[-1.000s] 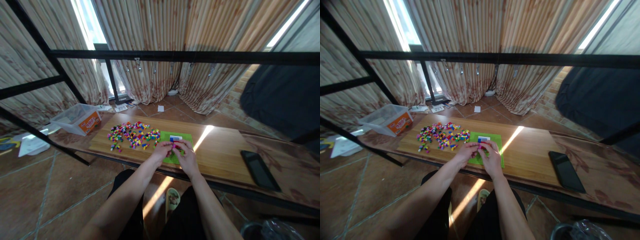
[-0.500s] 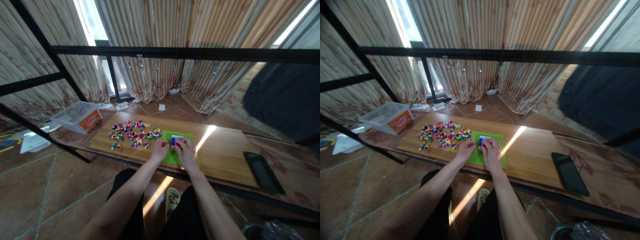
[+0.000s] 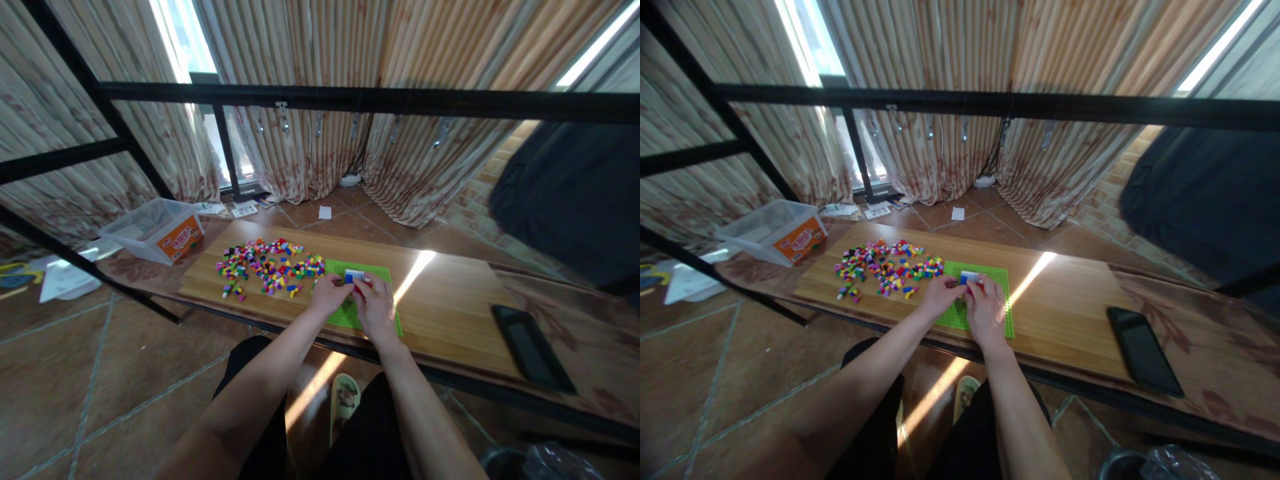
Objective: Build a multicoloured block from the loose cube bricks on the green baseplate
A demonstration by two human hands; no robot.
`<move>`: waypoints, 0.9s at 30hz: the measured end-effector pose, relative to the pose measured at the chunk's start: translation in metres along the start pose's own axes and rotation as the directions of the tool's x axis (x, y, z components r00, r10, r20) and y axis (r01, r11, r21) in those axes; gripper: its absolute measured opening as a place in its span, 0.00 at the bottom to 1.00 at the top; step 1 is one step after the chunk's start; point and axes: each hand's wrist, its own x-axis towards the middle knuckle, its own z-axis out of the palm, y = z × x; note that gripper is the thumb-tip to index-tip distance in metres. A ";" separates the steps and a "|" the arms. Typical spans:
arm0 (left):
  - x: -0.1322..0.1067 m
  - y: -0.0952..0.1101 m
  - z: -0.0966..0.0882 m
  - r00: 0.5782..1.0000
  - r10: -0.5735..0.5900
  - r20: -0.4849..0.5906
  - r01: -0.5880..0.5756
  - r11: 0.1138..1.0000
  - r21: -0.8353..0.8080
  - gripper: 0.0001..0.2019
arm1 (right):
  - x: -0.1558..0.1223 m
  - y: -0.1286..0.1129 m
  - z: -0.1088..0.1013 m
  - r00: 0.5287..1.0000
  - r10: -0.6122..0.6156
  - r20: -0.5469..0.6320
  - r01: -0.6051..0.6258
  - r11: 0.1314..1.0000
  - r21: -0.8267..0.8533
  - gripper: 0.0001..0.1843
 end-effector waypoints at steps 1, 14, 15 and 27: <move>0.001 0.001 0.000 1.000 -0.003 0.003 0.003 1.000 0.011 0.21 | 0.000 0.000 0.000 1.000 0.012 0.005 -0.013 1.000 0.024 0.17; -0.008 0.007 0.004 0.999 0.018 -0.043 -0.016 0.998 0.055 0.16 | -0.004 0.008 -0.006 0.866 0.493 -0.082 -0.443 0.833 0.332 0.18; -0.008 0.006 0.004 0.999 0.030 -0.041 -0.028 0.998 0.049 0.16 | -0.004 0.008 -0.005 0.861 0.505 -0.064 -0.457 0.822 0.340 0.19; -0.018 0.001 0.001 0.989 0.113 -0.097 -0.107 0.992 0.062 0.14 | -0.005 0.006 -0.003 0.806 0.591 0.025 -0.548 0.730 0.408 0.24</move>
